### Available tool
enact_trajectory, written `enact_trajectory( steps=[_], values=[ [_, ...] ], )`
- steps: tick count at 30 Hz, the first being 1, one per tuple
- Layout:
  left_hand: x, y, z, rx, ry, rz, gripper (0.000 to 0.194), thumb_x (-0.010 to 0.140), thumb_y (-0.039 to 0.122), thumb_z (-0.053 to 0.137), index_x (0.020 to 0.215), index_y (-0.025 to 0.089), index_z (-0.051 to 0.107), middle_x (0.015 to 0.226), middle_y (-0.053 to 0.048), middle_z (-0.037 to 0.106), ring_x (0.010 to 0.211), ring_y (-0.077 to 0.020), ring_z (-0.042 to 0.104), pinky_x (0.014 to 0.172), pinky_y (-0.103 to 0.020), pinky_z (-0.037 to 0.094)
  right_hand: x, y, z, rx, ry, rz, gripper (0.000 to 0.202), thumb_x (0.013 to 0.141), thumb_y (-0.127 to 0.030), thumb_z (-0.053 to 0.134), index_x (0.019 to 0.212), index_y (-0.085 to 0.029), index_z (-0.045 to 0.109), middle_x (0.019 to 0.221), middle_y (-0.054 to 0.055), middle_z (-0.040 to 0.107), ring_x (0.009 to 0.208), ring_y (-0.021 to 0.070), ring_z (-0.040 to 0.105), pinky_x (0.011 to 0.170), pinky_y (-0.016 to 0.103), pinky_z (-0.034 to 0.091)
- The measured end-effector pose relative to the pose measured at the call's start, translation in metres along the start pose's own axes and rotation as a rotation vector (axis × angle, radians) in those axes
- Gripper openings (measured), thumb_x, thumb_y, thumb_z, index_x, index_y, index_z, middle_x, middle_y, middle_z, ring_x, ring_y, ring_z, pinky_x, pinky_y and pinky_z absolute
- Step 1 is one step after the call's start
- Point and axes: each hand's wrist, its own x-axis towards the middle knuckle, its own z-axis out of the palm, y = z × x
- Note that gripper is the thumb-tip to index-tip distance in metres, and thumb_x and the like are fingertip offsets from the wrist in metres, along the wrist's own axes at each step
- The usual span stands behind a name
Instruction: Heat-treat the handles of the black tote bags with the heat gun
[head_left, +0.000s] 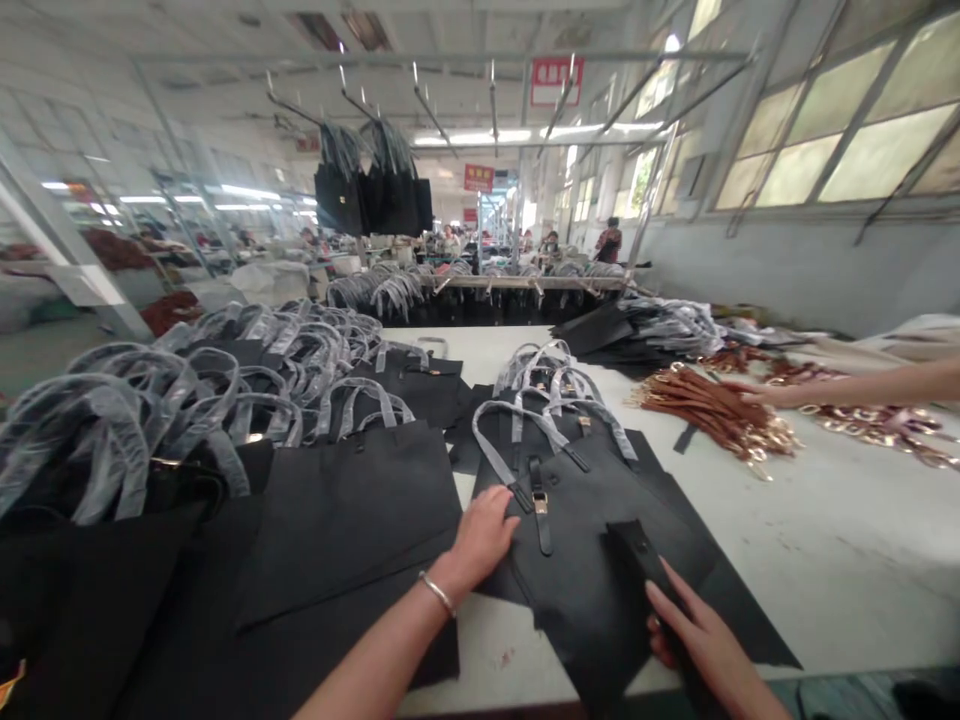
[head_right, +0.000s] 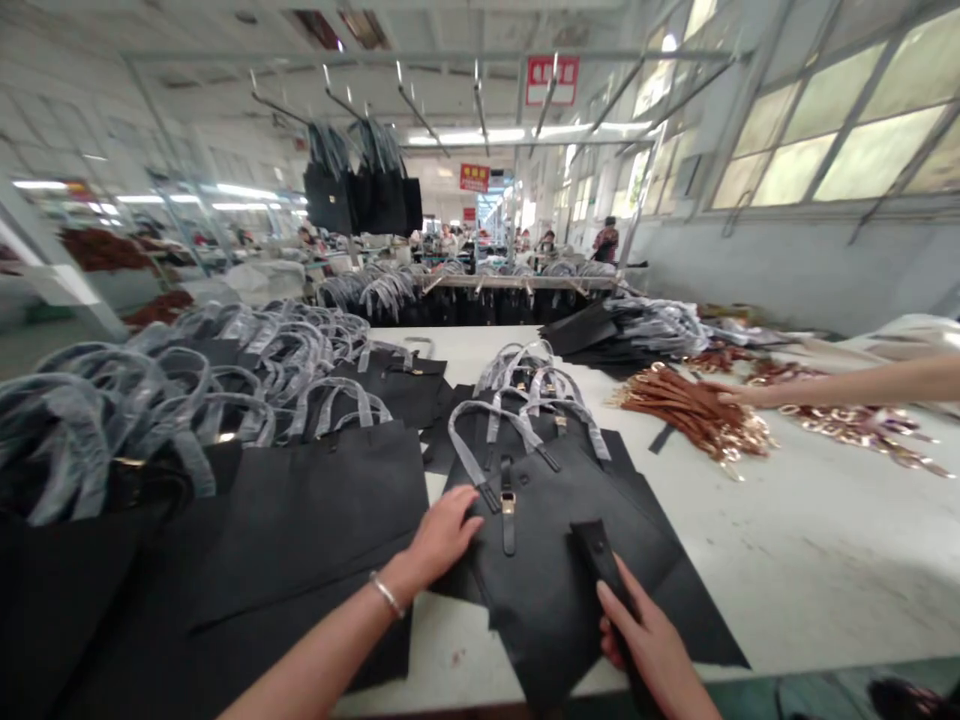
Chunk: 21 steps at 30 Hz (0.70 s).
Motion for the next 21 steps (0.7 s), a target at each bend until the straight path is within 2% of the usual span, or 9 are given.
enact_trajectory(
  steps=[1,3,5,6,9,11,16,21],
  values=[
    [0.004,0.016,0.019,-0.041,0.014,-0.067,0.027,0.085,0.024,0.055,0.111,0.019,0.057,0.115,-0.008,0.058,0.109,-0.0204,0.053,0.096,-0.028,0.038,0.000,0.001,0.001,0.001,0.000,-0.004,0.087,0.077,-0.058,0.064,0.147,-0.023,0.027,0.054,-0.006,0.060,0.045,0.0152,0.059,0.042,0.023,0.044],
    [0.016,0.037,0.045,-0.100,0.048,-0.284,0.026,0.086,0.028,0.055,0.109,0.016,0.058,0.113,-0.011,0.056,0.105,-0.0219,0.055,0.092,-0.029,0.040,-0.001,0.001,0.002,-0.001,0.008,-0.005,0.089,0.076,-0.057,0.064,0.148,-0.022,0.025,0.052,-0.006,0.059,0.044,0.0150,0.059,0.042,0.023,0.044],
    [0.030,0.047,0.057,-0.137,0.079,-0.446,0.024,0.083,0.028,0.059,0.102,0.014,0.059,0.112,-0.014,0.054,0.105,-0.0249,0.055,0.090,-0.031,0.040,-0.002,0.001,0.003,-0.020,0.019,-0.015,0.089,0.077,-0.057,0.063,0.148,-0.021,0.025,0.051,-0.007,0.059,0.044,0.0150,0.058,0.042,0.023,0.044],
    [0.037,0.049,0.060,-0.153,0.095,-0.482,0.021,0.080,0.027,0.062,0.097,0.013,0.060,0.112,-0.015,0.054,0.107,-0.0266,0.053,0.091,-0.033,0.039,-0.003,0.000,0.004,-0.035,0.025,-0.023,0.088,0.077,-0.057,0.063,0.148,-0.021,0.025,0.050,-0.007,0.058,0.043,0.0149,0.058,0.042,0.023,0.044],
    [0.047,0.047,0.068,-0.234,0.154,-0.483,0.009,0.076,0.018,0.064,0.084,0.015,0.060,0.106,-0.013,0.056,0.110,-0.0271,0.051,0.094,-0.035,0.036,-0.005,-0.009,0.006,-0.104,0.022,-0.035,0.089,0.076,-0.057,0.063,0.147,-0.018,0.027,0.049,-0.007,0.057,0.040,0.0151,0.057,0.039,0.023,0.042],
    [0.045,0.045,0.074,-0.333,0.177,-0.463,0.006,0.077,0.014,0.061,0.081,0.016,0.058,0.097,-0.010,0.059,0.102,-0.0238,0.056,0.090,-0.034,0.038,-0.007,-0.019,0.008,-0.136,-0.009,-0.022,0.087,0.076,-0.056,0.062,0.146,-0.016,0.030,0.049,-0.007,0.057,0.038,0.0149,0.056,0.038,0.022,0.041],
    [0.017,0.045,0.089,-0.678,0.137,-0.393,0.007,0.075,0.014,0.059,0.082,0.016,0.055,0.070,-0.001,0.063,0.067,-0.0155,0.062,0.064,-0.024,0.045,-0.017,-0.049,0.019,-0.086,-0.216,0.014,0.080,0.081,-0.051,0.059,0.147,-0.019,0.028,0.051,-0.005,0.059,0.036,0.0129,0.055,0.034,0.019,0.041],
    [-0.015,0.053,0.093,-0.947,0.106,-0.369,0.015,0.070,0.014,0.057,0.084,0.014,0.059,0.065,-0.002,0.064,0.059,-0.0146,0.062,0.056,-0.021,0.045,-0.024,-0.073,0.034,-0.067,-0.387,0.087,0.064,0.085,-0.046,0.057,0.141,-0.022,0.037,0.052,-0.004,0.060,0.037,0.0122,0.056,0.034,0.017,0.042]
  ],
)
